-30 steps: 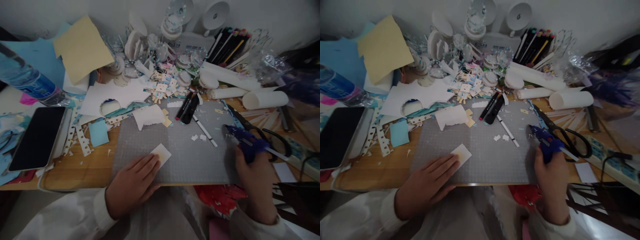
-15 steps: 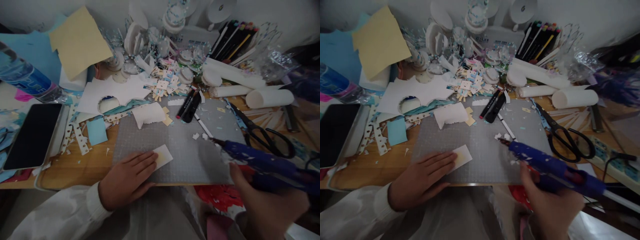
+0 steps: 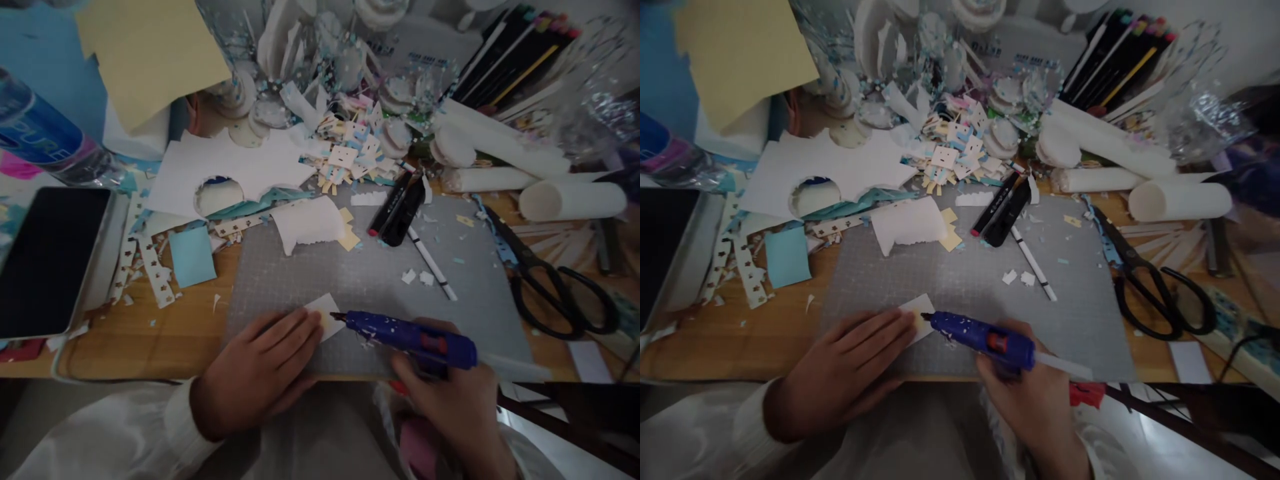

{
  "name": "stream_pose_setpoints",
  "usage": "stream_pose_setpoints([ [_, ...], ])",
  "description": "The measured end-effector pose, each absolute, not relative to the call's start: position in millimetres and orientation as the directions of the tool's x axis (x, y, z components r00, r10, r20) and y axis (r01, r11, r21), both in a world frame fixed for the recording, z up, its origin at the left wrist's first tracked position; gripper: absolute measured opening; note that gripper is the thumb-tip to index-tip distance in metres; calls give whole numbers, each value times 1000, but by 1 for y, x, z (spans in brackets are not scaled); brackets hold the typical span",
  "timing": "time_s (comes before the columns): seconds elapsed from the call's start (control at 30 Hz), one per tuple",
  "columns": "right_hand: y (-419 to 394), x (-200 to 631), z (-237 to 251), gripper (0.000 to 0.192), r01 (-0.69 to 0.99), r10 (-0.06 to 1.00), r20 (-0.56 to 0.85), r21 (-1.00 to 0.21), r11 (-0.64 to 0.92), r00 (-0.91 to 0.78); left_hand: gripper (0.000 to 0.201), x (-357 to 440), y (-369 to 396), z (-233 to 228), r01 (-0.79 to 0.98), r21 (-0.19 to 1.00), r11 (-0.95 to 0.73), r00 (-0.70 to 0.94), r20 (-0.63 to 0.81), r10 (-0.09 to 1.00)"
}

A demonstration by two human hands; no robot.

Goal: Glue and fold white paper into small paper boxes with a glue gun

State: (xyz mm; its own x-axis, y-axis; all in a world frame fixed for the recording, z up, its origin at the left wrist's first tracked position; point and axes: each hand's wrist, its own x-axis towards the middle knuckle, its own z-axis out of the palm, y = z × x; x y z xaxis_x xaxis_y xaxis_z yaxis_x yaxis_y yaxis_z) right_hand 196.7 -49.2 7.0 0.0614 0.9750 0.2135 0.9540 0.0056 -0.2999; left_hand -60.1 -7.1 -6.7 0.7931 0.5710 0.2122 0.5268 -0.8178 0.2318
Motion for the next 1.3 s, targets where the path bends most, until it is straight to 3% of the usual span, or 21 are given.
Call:
stream_pose_setpoints([
  [0.47, -50, 198, 8, 21, 982, 984, 171, -171, 81, -51, 40, -59, -7, -11, 546, 261, -796, 772, 213, 599],
  [1.17, -33, 189, 11, 16, 970, 980, 170, -205, 133, -98, 37, -60, -7, -10, 539, 290, -791, 752, 258, 607],
  [1.3, -33, 191, 16, 14, 968, 970, 223, -203, 148, -102, 36, -60, -8, -10, 539, 285, -792, 747, 273, 607],
])
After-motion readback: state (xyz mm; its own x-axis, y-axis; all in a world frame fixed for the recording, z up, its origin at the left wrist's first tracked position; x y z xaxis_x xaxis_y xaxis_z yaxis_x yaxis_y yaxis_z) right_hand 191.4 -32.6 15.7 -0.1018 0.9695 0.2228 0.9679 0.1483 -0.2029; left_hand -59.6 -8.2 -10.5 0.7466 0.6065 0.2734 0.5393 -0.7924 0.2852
